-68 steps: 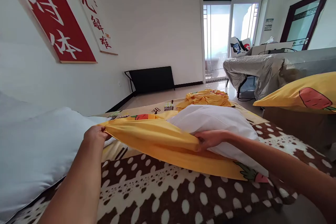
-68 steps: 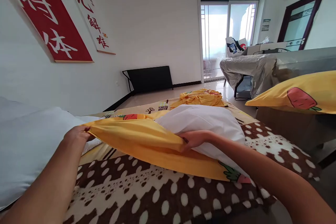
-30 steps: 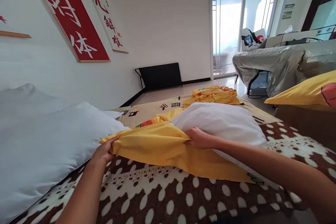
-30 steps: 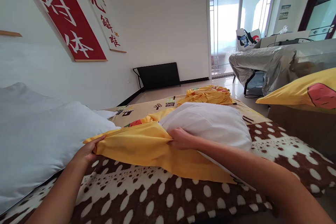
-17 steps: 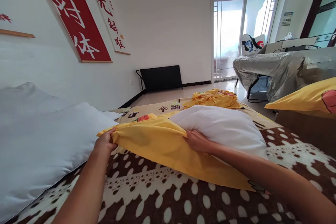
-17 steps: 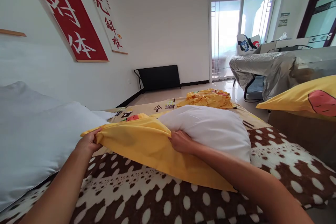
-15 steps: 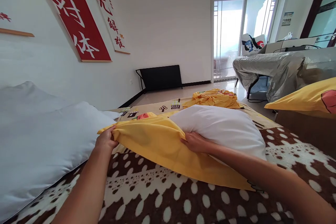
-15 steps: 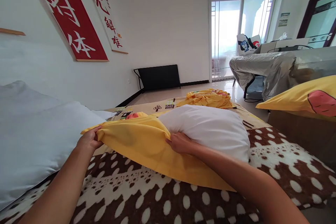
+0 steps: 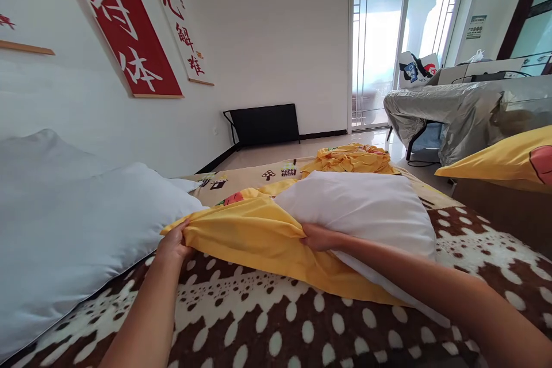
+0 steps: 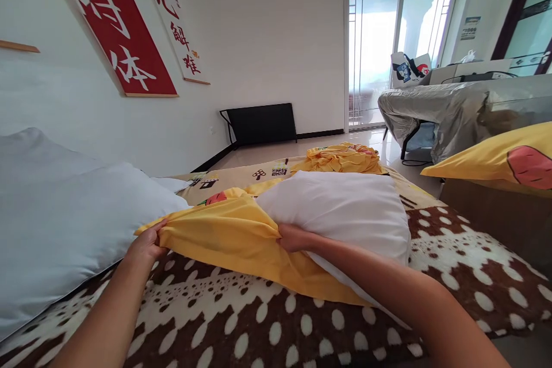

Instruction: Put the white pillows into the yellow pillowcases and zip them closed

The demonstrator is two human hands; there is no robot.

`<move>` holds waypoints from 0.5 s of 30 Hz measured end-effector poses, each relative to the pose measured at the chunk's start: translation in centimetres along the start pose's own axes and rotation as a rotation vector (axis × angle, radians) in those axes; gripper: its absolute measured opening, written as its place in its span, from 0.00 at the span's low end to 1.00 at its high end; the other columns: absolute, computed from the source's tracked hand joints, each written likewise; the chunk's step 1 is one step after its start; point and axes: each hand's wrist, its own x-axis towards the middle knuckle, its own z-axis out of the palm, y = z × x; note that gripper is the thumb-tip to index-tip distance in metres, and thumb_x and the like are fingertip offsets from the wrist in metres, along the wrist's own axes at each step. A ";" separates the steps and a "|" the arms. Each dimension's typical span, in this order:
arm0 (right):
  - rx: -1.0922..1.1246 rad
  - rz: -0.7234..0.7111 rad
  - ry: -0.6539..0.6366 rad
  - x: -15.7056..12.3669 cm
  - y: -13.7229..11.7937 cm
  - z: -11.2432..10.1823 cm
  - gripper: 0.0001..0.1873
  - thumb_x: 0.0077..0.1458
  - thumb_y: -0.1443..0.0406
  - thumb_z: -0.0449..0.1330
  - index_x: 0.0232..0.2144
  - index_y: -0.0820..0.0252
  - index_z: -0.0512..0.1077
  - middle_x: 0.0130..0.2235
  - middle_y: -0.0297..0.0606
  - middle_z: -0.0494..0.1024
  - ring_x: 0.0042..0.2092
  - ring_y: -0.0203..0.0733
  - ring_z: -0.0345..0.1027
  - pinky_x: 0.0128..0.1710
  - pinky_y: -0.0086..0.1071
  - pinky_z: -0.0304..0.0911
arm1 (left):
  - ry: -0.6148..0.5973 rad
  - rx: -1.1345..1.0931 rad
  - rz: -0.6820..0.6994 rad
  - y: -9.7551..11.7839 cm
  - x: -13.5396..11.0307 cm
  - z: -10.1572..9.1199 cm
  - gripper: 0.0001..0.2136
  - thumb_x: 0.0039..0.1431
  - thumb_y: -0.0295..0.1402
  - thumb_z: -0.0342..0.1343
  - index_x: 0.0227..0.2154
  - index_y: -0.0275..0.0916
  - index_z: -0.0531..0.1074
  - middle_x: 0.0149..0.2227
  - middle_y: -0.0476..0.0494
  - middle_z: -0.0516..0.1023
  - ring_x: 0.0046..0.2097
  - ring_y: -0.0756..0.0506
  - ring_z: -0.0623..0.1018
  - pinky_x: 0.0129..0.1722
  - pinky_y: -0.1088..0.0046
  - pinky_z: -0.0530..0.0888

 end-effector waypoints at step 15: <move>0.133 0.128 -0.342 2.3 0.7 1.5 0.12 0.44 0.68 0.61 0.36 0.62 0.74 0.38 0.35 0.78 0.39 0.42 0.71 0.39 0.31 0.66 | -0.302 0.071 -0.247 -14.1 -10.4 -4.9 0.19 0.54 0.18 0.54 0.49 0.37 0.71 0.46 0.40 0.78 0.42 0.44 0.80 0.39 0.71 0.79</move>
